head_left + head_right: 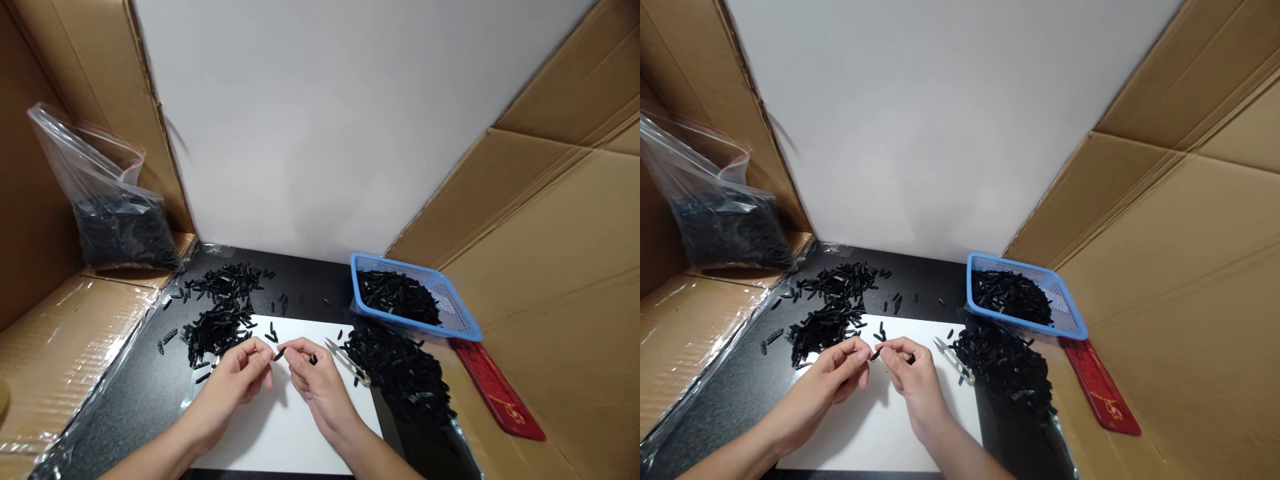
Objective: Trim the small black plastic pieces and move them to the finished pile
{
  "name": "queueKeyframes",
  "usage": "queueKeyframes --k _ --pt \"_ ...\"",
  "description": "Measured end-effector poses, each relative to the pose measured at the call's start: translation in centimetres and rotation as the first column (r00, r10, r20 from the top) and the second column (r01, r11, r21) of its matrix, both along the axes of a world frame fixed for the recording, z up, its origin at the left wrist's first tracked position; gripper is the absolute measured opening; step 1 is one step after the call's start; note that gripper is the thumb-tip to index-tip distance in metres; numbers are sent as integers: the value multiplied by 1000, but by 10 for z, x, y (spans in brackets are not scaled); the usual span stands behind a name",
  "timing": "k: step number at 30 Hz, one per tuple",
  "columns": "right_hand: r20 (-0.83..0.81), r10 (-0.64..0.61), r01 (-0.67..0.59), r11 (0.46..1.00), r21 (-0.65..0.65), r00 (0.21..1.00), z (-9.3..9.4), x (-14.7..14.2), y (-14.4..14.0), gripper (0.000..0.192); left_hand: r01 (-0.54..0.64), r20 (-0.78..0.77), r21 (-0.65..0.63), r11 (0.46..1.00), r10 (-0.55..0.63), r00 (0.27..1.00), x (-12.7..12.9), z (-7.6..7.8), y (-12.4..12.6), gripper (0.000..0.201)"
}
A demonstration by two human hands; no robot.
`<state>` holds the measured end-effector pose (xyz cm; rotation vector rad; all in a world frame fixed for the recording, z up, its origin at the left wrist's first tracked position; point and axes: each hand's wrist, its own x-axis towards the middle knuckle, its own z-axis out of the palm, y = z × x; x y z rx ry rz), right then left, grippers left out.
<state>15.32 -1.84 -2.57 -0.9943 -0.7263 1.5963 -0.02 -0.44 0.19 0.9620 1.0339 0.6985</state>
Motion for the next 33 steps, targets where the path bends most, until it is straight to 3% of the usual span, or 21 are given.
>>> queueKeyframes --k 3,6,9,15,22,25,28,33 --pt "-76 -16 12 999 -49 997 2 2 2 29 -109 100 -173 979 127 987 -2 -3 3 8" --pt "-111 -17 8 997 -81 994 3 4 3 32 -153 180 -281 947 209 961 -4 -3 6 35" --pt "-123 -10 0 997 -83 992 4 5 3 33 -101 228 -279 955 168 959 -5 -1 5 40" --pt "-122 1 -11 997 -77 993 6 6 2 31 29 230 -162 986 9 973 -6 -2 2 26" --pt "-84 59 -63 997 -47 995 7 6 1 28 34 78 -93 995 -26 997 -2 2 1 14" --pt "18 75 -75 997 1 997 8 5 -1 25 51 -90 84 995 -43 995 -1 3 2 29" --pt "160 51 -59 997 49 986 7 4 -2 25 73 -238 288 955 -3 971 -2 4 3 27" --pt "367 -41 -8 991 131 929 6 5 -2 24 119 -317 388 914 11 948 -5 3 2 24"
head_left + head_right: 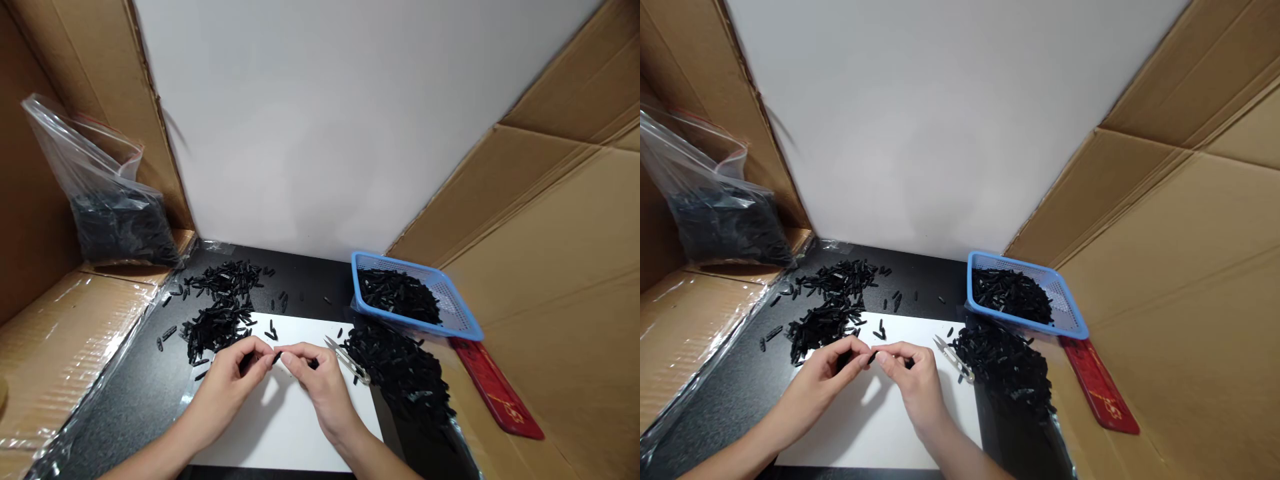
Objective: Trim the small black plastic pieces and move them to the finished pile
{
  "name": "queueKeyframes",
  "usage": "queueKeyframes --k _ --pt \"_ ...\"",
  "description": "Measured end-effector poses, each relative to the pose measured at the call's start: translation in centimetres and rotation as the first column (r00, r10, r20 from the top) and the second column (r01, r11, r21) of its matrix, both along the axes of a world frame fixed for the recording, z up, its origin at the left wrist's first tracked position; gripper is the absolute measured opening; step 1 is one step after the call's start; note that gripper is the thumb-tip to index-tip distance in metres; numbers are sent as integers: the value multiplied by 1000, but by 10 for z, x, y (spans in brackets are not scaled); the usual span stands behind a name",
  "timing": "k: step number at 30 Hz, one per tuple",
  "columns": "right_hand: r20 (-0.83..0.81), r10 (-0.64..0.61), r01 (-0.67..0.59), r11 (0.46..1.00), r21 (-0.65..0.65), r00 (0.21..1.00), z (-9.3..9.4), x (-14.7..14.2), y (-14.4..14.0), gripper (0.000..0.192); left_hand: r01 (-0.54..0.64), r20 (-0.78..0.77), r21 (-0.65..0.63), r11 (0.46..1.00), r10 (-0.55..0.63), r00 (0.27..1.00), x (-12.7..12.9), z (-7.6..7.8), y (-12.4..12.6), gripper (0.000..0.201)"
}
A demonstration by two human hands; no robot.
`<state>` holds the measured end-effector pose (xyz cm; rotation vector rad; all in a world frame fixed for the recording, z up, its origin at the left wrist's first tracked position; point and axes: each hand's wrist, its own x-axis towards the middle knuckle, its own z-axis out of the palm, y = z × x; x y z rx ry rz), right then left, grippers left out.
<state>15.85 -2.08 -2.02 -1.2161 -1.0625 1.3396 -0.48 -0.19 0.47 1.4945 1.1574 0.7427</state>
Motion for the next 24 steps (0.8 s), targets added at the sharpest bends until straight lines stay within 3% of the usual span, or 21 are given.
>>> queueKeyframes --k 5,9,11,14,15,18,21,24 --pt "152 7 -16 998 58 988 1 -2 -3 21 -7 -61 38 999 9 998 1 0 -2 22" --pt "101 5 -15 995 96 995 -1 -3 -5 19 -46 -72 69 997 51 996 0 1 0 18" --pt "-18 -1 2 998 60 1000 -4 -3 -4 23 -92 23 -21 996 92 995 0 0 4 20" --pt "-95 10 -13 999 -30 995 -8 0 0 36 -127 259 -335 934 221 940 -1 -1 9 14" --pt "-66 20 -23 999 -42 998 -8 2 2 39 -121 325 -431 894 279 904 -1 -1 10 8" --pt "101 93 -92 996 -16 991 -6 7 6 39 -77 435 -545 835 361 825 -2 1 9 34" --pt "324 126 -168 980 104 938 0 14 6 30 -38 470 -513 857 318 823 -2 4 6 40" --pt "436 105 -185 972 146 894 1 20 5 40 -8 485 -486 874 278 829 -3 5 5 42"
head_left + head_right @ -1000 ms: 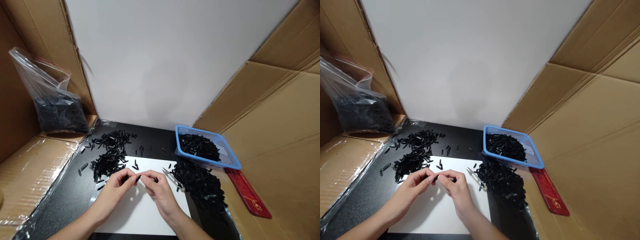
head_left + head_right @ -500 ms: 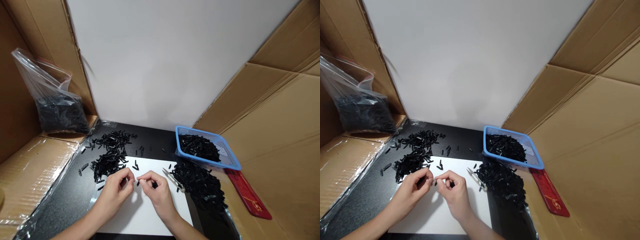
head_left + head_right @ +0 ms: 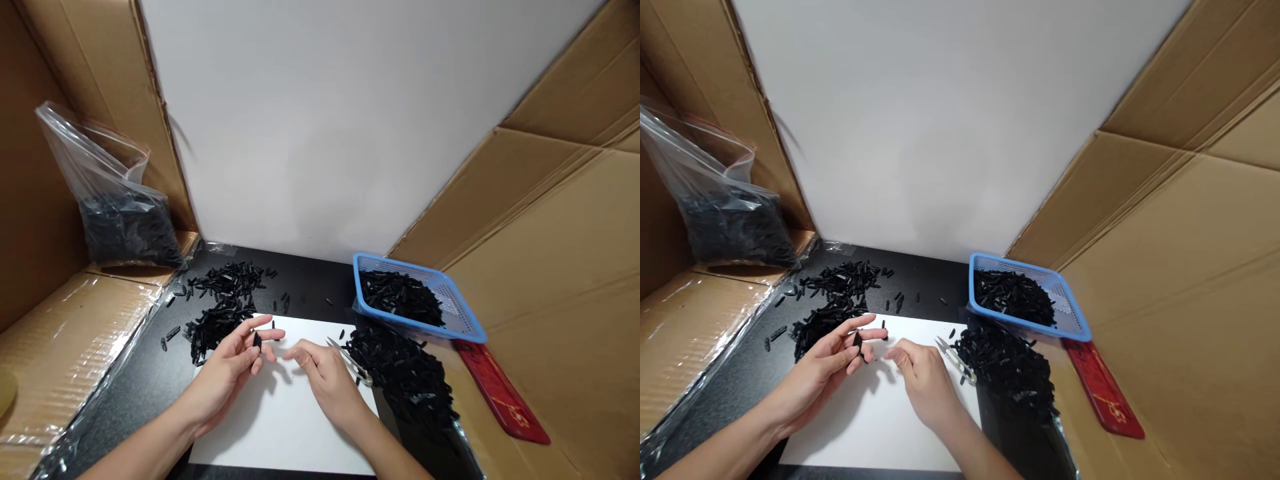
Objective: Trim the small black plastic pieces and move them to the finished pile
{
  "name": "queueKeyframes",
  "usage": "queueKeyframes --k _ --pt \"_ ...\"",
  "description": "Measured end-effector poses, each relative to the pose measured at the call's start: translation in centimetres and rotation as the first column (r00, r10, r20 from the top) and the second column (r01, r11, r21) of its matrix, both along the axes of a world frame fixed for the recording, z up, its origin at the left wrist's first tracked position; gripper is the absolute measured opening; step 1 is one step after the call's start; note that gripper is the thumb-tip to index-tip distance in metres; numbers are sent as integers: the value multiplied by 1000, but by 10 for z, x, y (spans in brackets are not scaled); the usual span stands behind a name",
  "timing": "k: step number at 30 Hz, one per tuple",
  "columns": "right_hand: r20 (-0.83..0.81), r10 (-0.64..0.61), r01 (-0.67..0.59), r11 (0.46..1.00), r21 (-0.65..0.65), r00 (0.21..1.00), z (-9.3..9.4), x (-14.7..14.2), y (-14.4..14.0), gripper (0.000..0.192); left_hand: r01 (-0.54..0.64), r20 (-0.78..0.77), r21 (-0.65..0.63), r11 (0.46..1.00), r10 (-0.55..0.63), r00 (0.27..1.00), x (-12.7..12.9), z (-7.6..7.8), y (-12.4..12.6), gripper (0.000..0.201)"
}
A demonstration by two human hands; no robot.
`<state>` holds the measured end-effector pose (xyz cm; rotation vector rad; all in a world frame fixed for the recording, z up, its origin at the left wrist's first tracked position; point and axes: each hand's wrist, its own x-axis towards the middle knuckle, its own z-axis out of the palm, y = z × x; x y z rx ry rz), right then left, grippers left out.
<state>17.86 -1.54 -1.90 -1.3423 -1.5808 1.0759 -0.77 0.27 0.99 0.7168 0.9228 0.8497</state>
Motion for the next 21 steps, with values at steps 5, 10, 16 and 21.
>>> queueKeyframes --k 5,10,16,21 --pt "-156 -84 70 993 -94 984 -4 -2 1 40 71 -3 55 996 -71 997 1 -8 -2 51" --pt "-305 -57 9 988 -155 951 0 -22 -2 27 194 -124 176 965 -174 977 3 -17 -7 60" --pt "-464 -119 9 973 -232 878 -1 -26 -2 26 178 -110 117 977 -166 980 5 -15 -7 49" --pt "-637 -262 10 929 -370 725 -6 -19 2 38 160 -153 127 979 -140 978 4 -14 -2 29"
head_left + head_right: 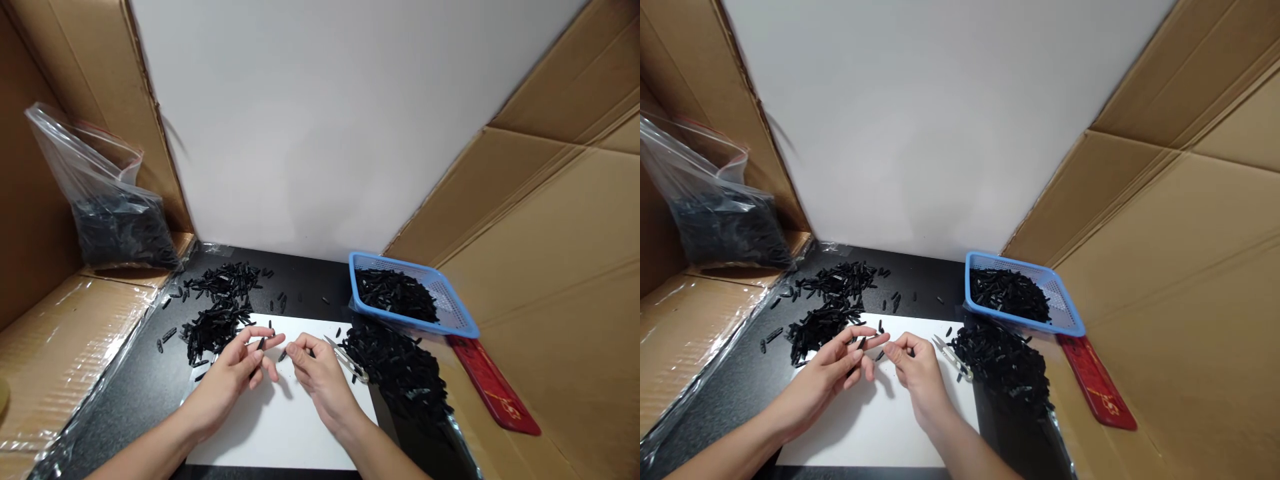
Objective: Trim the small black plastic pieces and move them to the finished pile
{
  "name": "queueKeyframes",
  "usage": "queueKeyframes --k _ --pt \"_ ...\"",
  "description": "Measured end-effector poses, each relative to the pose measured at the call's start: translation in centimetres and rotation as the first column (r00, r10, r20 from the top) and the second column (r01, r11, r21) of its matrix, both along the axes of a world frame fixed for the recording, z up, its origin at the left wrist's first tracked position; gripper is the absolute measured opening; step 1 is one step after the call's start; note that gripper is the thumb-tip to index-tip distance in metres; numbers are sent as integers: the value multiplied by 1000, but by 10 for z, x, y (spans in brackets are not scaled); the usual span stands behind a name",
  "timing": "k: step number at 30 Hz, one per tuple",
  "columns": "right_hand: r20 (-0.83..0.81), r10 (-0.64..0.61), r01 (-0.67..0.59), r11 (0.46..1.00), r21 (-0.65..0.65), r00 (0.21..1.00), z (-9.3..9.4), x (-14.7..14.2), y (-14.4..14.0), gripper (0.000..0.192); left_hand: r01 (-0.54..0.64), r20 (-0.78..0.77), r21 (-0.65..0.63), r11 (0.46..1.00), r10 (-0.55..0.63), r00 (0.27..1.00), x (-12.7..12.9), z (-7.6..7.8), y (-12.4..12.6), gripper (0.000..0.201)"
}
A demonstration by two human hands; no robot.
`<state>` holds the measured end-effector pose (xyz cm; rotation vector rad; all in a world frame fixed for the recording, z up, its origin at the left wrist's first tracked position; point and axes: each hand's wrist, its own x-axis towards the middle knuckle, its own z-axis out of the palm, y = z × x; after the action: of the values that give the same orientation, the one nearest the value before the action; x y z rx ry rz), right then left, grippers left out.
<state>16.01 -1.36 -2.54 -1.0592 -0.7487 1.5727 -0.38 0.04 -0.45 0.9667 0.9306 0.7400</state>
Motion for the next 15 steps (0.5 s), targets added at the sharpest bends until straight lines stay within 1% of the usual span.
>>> queueKeyframes --k 3,7,12,15 --pt "-78 7 -9 1000 -17 997 1 2 0 38 28 -39 0 1000 -28 999 1 0 -1 32" --pt "-92 17 -19 1000 -23 996 4 2 0 34 66 -81 45 997 -62 995 2 0 -1 34" --pt "-177 89 -100 993 -56 980 4 3 0 32 12 -115 151 989 5 993 0 -2 3 37" --pt "-206 114 -127 990 -53 972 2 3 0 31 -9 -125 161 987 29 992 -1 -3 4 37"
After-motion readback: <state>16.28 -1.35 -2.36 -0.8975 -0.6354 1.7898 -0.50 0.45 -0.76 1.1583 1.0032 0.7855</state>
